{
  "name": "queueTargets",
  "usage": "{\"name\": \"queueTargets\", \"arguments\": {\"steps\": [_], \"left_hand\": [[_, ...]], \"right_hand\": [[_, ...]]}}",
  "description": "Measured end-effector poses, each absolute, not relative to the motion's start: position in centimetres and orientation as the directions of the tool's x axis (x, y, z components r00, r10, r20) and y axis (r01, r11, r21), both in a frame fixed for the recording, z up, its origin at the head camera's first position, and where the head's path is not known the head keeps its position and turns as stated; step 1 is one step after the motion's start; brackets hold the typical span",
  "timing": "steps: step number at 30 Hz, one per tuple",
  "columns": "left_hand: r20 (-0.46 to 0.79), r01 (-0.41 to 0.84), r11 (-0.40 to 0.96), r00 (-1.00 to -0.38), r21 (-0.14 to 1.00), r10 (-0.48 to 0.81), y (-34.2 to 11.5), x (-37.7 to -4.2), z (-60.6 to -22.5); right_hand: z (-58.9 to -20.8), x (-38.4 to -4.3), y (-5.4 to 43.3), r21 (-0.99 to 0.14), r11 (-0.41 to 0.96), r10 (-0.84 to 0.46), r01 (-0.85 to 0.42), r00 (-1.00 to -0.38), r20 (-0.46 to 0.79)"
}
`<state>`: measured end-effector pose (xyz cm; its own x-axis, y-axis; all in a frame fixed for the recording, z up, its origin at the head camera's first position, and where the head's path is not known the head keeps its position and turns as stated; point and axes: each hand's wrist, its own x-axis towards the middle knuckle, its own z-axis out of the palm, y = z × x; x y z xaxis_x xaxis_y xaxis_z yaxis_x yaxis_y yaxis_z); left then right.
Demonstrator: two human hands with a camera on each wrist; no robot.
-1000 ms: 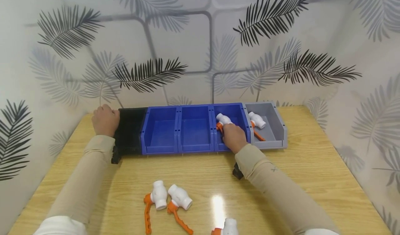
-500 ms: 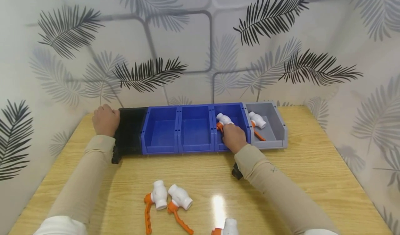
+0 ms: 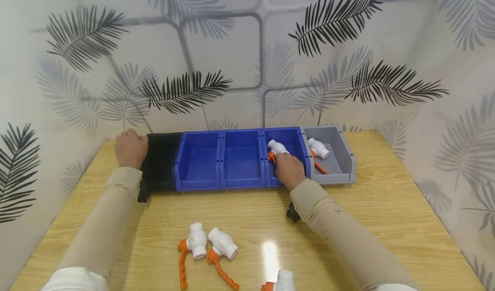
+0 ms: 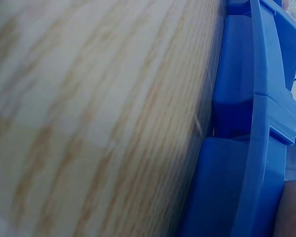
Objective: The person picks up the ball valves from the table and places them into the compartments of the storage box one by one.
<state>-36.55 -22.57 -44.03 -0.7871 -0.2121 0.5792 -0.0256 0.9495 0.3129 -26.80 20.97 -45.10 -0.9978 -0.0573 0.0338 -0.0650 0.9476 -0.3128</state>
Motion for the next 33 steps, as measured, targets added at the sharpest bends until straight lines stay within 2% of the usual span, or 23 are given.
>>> {"name": "queueTargets", "arguments": {"steps": [33], "left_hand": [[0.586, -0.015, 0.96, -0.789, 0.281, -0.184, -22.79, -36.71, -44.07]], "right_hand": [[-45.48, -26.61, 21.11, -0.366, 0.93, -0.032, -0.043, -0.999, 0.037]]}}
